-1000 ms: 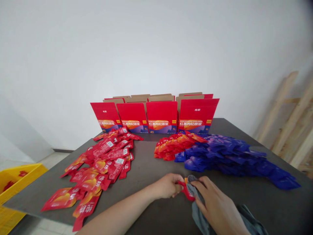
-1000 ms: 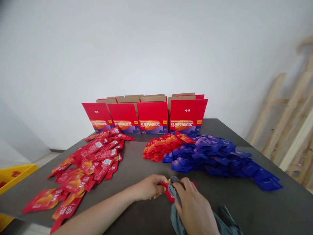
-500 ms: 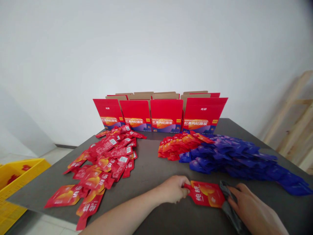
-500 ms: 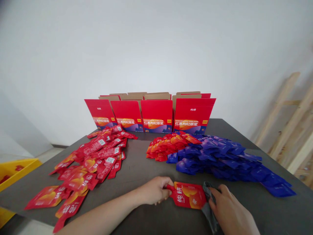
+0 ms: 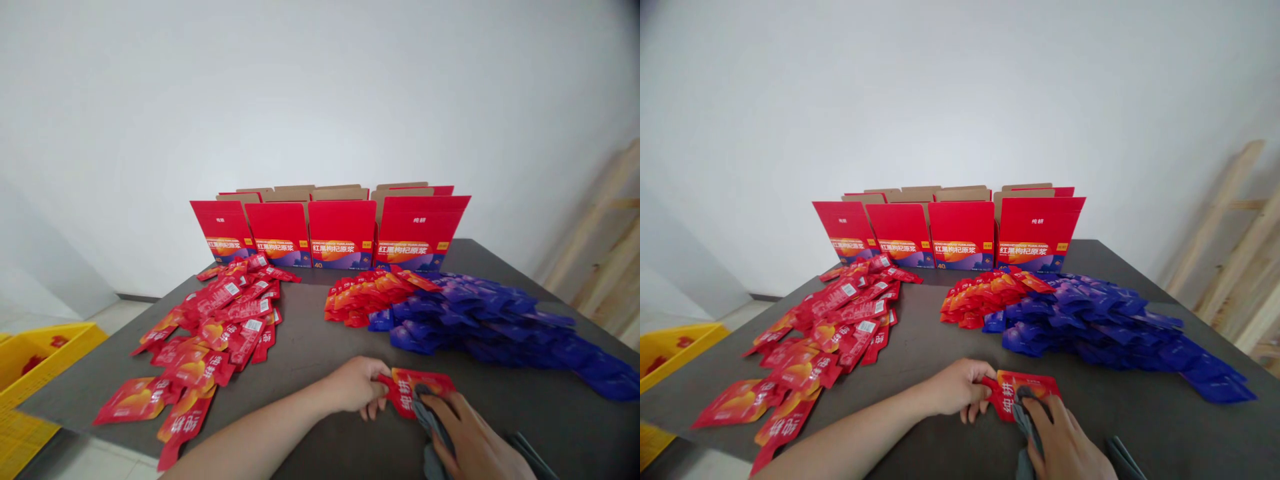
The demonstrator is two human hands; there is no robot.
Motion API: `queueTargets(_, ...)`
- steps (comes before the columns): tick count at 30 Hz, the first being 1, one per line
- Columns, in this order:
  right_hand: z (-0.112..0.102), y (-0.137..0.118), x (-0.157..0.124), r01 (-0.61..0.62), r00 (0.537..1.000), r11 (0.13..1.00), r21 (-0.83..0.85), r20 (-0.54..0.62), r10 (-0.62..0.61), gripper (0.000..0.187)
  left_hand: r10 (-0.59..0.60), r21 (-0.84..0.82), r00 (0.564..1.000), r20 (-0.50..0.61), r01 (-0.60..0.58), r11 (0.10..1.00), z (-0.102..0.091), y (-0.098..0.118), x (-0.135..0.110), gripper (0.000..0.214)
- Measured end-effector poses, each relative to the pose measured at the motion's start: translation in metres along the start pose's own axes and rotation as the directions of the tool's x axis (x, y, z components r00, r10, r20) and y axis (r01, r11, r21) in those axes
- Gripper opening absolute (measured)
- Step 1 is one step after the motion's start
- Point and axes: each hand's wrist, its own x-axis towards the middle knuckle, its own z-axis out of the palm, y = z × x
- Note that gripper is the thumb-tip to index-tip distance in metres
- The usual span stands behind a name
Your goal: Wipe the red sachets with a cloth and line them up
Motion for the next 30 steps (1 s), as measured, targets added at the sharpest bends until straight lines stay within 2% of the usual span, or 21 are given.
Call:
queueTargets(5,-0.002,0.044,-0.012,-0.168,0.984,0.986,0.001,0.067,0.167,0.028,-0.008,-0.023,1.000,-0.007,0.007,1.000,0.000,0.001,0.000,0.026)
queueTargets(8,-0.010,0.055,-0.010,-0.222,0.975,0.973,-0.060,0.018,0.223,0.028,-0.014,-0.032,1.000,-0.010,0.014,0.999,0.000,-0.002,0.002,0.027)
queueTargets(10,-0.016,0.048,0.000,-0.215,0.976,0.972,-0.095,-0.004,0.216,0.030,-0.009,-0.038,1.000,-0.013,0.008,0.999,0.000,-0.005,0.003,0.026)
queueTargets(13,-0.022,0.018,0.023,-0.107,0.993,0.988,-0.112,0.028,0.110,0.032,0.017,-0.031,1.000,-0.010,-0.017,0.999,0.001,-0.006,0.003,0.025)
queueTargets(16,-0.020,-0.016,0.043,0.011,0.998,0.991,-0.137,0.069,-0.002,0.039,0.035,-0.001,0.999,-0.009,-0.035,0.999,0.001,-0.006,0.001,0.022)
queueTargets(19,-0.013,-0.027,0.047,0.031,0.997,0.986,-0.164,0.080,-0.018,0.040,0.040,0.007,0.999,0.003,-0.040,0.999,0.000,-0.005,0.000,0.021)
queueTargets(22,-0.008,-0.010,0.034,0.009,0.998,0.987,-0.160,0.069,0.002,0.039,0.033,-0.004,0.999,0.007,-0.033,0.999,0.000,-0.005,0.001,0.024)
queueTargets(28,-0.012,0.056,0.003,-0.078,0.996,0.986,-0.147,0.036,0.084,0.030,-0.001,-0.057,1.000,0.003,0.001,0.998,0.001,-0.003,0.002,0.024)
queueTargets(30,-0.016,0.061,-0.002,-0.090,0.995,0.985,-0.144,0.024,0.095,0.031,-0.020,-0.078,1.000,-0.012,0.019,0.997,0.002,-0.002,0.003,0.026)
